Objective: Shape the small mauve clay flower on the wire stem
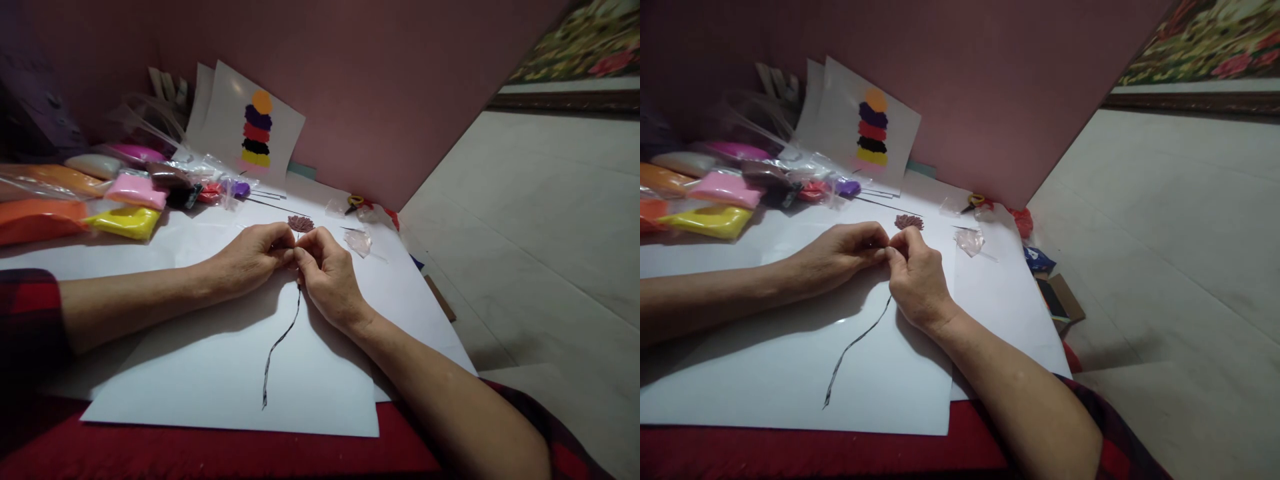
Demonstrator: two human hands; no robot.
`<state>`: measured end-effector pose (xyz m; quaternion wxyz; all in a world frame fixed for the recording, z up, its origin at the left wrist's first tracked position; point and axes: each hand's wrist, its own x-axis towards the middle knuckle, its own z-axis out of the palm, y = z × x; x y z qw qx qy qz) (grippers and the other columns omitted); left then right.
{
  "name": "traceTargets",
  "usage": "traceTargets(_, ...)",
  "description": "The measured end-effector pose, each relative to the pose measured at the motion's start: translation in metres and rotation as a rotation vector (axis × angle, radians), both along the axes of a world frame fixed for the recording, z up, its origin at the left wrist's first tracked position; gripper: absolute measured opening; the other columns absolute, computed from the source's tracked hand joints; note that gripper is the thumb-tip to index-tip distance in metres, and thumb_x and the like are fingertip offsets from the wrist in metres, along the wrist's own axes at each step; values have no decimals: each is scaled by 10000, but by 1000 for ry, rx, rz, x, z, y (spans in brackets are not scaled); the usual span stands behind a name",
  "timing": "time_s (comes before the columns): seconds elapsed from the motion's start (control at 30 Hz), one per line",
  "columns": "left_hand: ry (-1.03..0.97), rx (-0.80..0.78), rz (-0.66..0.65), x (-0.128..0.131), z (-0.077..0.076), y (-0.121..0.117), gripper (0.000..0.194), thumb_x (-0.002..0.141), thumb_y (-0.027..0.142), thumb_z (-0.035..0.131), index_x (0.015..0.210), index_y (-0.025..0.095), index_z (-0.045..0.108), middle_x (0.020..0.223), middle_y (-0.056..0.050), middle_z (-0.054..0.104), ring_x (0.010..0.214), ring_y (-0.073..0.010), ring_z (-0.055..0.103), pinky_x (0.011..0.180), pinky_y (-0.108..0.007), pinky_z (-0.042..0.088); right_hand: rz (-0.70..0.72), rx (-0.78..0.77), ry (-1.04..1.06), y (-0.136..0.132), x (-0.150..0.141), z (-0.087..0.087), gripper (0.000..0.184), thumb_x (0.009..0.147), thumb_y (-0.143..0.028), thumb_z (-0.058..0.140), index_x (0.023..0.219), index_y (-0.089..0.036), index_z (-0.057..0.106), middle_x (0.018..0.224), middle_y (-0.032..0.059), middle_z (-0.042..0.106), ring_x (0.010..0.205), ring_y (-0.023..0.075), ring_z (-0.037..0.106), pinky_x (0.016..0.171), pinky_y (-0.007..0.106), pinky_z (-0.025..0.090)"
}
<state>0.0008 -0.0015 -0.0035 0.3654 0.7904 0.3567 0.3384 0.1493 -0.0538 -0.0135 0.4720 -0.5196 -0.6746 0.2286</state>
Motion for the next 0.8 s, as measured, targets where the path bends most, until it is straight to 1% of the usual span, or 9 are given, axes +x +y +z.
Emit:
traceTargets(0.33, 8, -9, -4, 0, 0, 0, 130, 773, 299, 565, 740, 175, 586, 679, -1, 606, 676, -164, 544, 610, -280, 415, 0, 4, -4, 0, 0, 0, 79, 885, -186, 503, 822, -229, 484, 711, -21, 575, 641, 139, 539, 622, 301, 447)
traceTargets(0.53, 21, 15, 4, 0, 0, 0, 123, 761, 287, 566, 703, 178, 564, 631, 9, 568, 630, -155, 510, 581, -279, 393, 6, 12, -16, 0, 1, 1, 93, 875, -161, 499, 812, -227, 479, 686, -31, 555, 623, 135, 529, 616, 299, 437)
traceTargets(0.8, 27, 26, -11, 0, -1, 1, 125, 761, 293, 563, 708, 181, 553, 636, 12, 547, 633, -153, 492, 577, -282, 386, 11, 13, -14, -1, 0, 0, 102, 867, -148, 496, 804, -226, 475, 685, -33, 552, 624, 134, 529, 614, 298, 432)
